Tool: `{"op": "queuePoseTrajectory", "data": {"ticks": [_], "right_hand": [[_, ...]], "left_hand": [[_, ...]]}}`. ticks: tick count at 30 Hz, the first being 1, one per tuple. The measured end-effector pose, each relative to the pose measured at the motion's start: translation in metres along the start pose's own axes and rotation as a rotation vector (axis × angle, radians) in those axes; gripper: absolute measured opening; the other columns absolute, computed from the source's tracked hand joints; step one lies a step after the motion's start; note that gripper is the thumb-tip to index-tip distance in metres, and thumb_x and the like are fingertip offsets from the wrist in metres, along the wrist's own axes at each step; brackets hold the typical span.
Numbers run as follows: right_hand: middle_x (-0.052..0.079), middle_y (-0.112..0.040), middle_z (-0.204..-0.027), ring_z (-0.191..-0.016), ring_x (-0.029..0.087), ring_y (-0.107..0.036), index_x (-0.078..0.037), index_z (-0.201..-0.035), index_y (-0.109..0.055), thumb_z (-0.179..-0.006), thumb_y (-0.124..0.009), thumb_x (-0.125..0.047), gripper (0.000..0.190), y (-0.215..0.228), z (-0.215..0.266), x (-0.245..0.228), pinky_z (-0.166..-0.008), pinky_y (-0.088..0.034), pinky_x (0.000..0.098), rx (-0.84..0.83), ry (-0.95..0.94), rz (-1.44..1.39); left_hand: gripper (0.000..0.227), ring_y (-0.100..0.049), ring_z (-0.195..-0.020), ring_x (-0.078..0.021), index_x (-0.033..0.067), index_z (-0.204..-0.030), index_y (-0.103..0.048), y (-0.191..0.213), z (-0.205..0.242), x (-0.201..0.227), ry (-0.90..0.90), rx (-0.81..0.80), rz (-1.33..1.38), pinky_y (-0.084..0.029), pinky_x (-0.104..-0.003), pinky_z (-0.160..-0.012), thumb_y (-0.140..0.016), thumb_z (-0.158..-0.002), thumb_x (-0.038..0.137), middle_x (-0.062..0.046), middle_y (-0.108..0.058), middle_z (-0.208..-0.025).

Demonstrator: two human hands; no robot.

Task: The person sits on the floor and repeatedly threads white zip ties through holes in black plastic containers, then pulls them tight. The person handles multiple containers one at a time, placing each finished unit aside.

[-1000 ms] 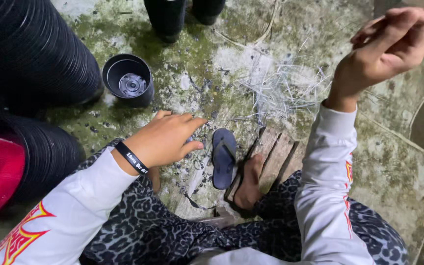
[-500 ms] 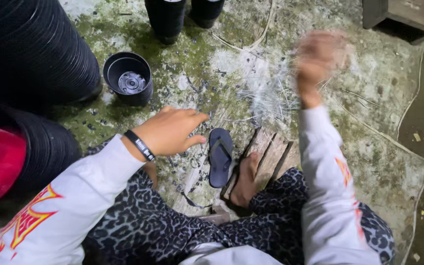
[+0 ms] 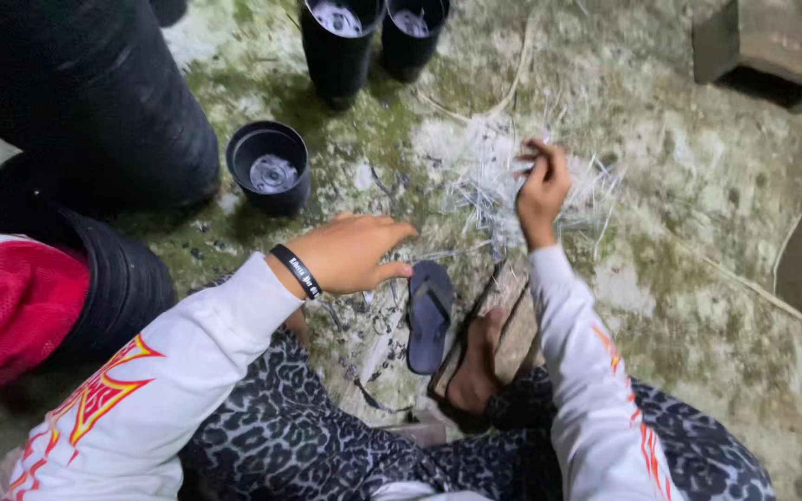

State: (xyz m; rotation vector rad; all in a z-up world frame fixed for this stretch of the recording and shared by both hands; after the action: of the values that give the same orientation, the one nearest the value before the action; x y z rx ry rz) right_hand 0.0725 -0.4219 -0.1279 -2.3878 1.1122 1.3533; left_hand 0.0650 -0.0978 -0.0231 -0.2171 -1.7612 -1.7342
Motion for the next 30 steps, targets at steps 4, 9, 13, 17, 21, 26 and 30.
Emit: {"op": "queuePoseTrajectory", "data": {"ticks": [4, 9, 13, 17, 21, 26, 30], "right_hand": [[0.014, -0.068, -0.12, -0.092, 0.019, -0.067, 0.001, -0.128, -0.06, -0.11, -0.042, 0.001, 0.026, -0.036, 0.055, -0.044, -0.075, -0.055, 0.0293, -0.141, 0.02, -0.021], [0.016, -0.065, -0.113, -0.087, 0.023, -0.064, 0.003, -0.129, -0.059, -0.112, -0.039, -0.009, 0.029, -0.085, 0.095, -0.151, -0.078, -0.054, 0.0342, -0.374, 0.31, -0.095], [0.015, -0.067, -0.112, -0.089, 0.024, -0.066, 0.001, -0.131, -0.059, -0.114, -0.04, -0.014, 0.03, -0.102, 0.121, -0.196, -0.081, -0.054, 0.0351, -0.511, 0.372, -0.166], [0.019, -0.062, -0.119, -0.09, 0.021, -0.063, -0.003, -0.137, -0.043, -0.113, -0.046, -0.014, 0.027, -0.108, 0.117, -0.218, -0.083, -0.055, 0.0351, -0.593, 0.241, -0.452], [0.016, -0.064, -0.119, -0.086, 0.017, -0.062, -0.008, -0.137, -0.027, -0.105, -0.049, -0.011, 0.038, -0.114, 0.095, -0.218, -0.073, -0.052, 0.0301, -0.725, -0.082, -0.691], [0.008, -0.063, -0.08, -0.056, 0.013, -0.056, -0.006, -0.124, -0.042, -0.109, -0.046, -0.016, 0.019, -0.12, 0.066, -0.192, -0.052, -0.049, 0.0277, -0.928, -0.45, -0.486], [0.003, -0.058, -0.07, -0.051, 0.01, -0.052, -0.003, -0.109, -0.062, -0.109, -0.045, -0.02, 0.024, -0.117, 0.051, -0.182, -0.045, -0.044, 0.0263, -1.059, -0.471, -0.198]], "left_hand": [[0.057, -0.061, -0.118, -0.0408, 0.0037, -0.137, -0.055, -0.005, -0.008, -0.018, 0.044, 0.062, 0.138, -0.048, -0.048, -0.099, -0.062, -0.097, 0.044, -0.023, -0.064, -0.126], [0.054, -0.066, -0.111, -0.037, -0.0016, -0.133, -0.06, 0.022, -0.019, -0.039, 0.069, 0.407, 0.273, -0.051, -0.044, -0.094, -0.061, -0.101, 0.042, -0.025, -0.066, -0.123], [0.037, -0.074, -0.1, -0.0207, -0.0025, -0.122, -0.064, 0.017, -0.03, -0.051, 0.052, 0.39, 0.707, -0.058, -0.035, -0.085, -0.06, -0.102, 0.029, -0.014, -0.076, -0.108], [0.021, -0.074, -0.096, -0.0141, -0.0055, -0.114, -0.066, 0.022, -0.028, -0.05, -0.111, 0.406, 0.986, -0.059, -0.03, -0.085, -0.061, -0.105, 0.013, -0.011, -0.078, -0.103], [0.018, -0.073, -0.093, -0.0108, -0.0048, -0.111, -0.067, 0.035, -0.024, -0.059, -0.131, 0.517, 1.083, -0.06, -0.027, -0.083, -0.064, -0.102, 0.011, -0.008, -0.077, -0.1], [0.016, -0.069, -0.084, -0.0079, -0.0029, -0.107, -0.07, 0.045, -0.025, -0.064, -0.112, 0.626, 0.961, -0.059, -0.026, -0.075, -0.067, -0.101, 0.011, -0.004, -0.074, -0.094], [0.015, -0.065, -0.077, -0.008, -0.002, -0.106, -0.072, 0.047, -0.034, -0.062, -0.118, 0.669, 0.905, -0.056, -0.026, -0.071, -0.069, -0.101, 0.012, -0.004, -0.073, -0.091]]}}
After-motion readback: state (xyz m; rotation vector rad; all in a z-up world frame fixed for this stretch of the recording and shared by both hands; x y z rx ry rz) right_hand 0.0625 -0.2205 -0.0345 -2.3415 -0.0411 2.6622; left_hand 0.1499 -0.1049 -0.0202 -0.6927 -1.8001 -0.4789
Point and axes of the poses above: each hand's wrist, its own z-axis away from the middle knuckle, its own y-axis out of the back of the hand, x = y × z, the point moved 8 cm from there along -z, towards the middle knuckle
